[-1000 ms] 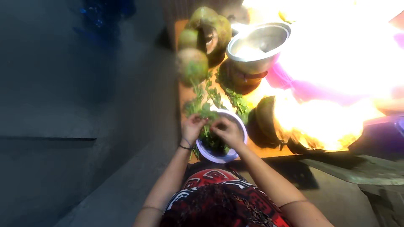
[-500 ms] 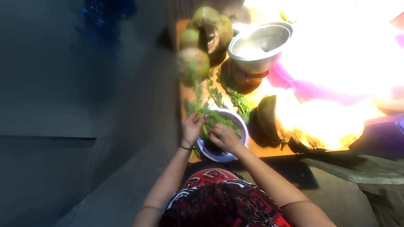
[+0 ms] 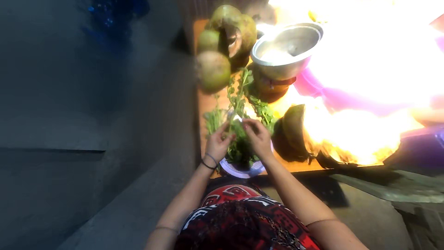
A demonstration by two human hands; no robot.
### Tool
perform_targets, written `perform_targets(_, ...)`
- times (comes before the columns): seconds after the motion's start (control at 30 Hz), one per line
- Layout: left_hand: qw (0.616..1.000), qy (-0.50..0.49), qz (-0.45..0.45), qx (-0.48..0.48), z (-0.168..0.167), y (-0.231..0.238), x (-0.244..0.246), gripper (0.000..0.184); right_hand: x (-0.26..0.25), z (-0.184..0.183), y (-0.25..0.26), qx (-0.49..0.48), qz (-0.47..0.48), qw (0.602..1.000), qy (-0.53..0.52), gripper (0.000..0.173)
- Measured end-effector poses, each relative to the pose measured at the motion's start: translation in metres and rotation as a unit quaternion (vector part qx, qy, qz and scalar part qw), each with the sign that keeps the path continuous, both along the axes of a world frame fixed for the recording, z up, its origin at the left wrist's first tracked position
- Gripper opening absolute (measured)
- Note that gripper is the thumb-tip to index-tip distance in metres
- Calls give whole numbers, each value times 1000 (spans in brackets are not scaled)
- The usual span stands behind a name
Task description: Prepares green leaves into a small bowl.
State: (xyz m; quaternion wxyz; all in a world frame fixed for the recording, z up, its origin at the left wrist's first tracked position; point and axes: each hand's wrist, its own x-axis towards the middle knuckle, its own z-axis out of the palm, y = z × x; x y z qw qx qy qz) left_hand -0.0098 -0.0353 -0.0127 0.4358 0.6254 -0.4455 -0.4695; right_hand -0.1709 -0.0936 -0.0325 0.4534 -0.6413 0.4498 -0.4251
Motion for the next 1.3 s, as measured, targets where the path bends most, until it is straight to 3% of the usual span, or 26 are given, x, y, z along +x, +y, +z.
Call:
perform_targets(0.13,1000,-8,-4,17,3,-3,-1,63,0,-3,0,-93,34,991,94,21)
perform_targets(0.3,998,-65,-18,19,4,1,-2,63,-2,-1,-2,-90,37,989,115,27)
perform_targets(0.47,997,-71,-12,28,3,2,-7,64,-4,-4,-5,-99,40,986,131,17)
perform_targets(0.6,999,-21,-27,41,3,3,-11,61,-7,5,-6,6,26,997,79,11)
perform_targets(0.73,997,42,-41,41,4,3,-10,56,-10,6,-15,180,-69,979,-65,17)
perform_targets(0.83,997,63,-31,40,4,3,-9,55,-18,-5,-15,95,-35,991,-86,16)
perform_targets(0.9,997,65,-27,37,3,3,-10,54,-22,-9,-10,29,33,998,-46,18)
perform_targets(1.03,997,79,-19,20,1,-1,-11,54,-18,-5,0,-15,102,994,34,25)
perform_targets(1.3,997,77,27,6,-9,-4,-14,50,-12,-13,5,-220,120,949,190,22)
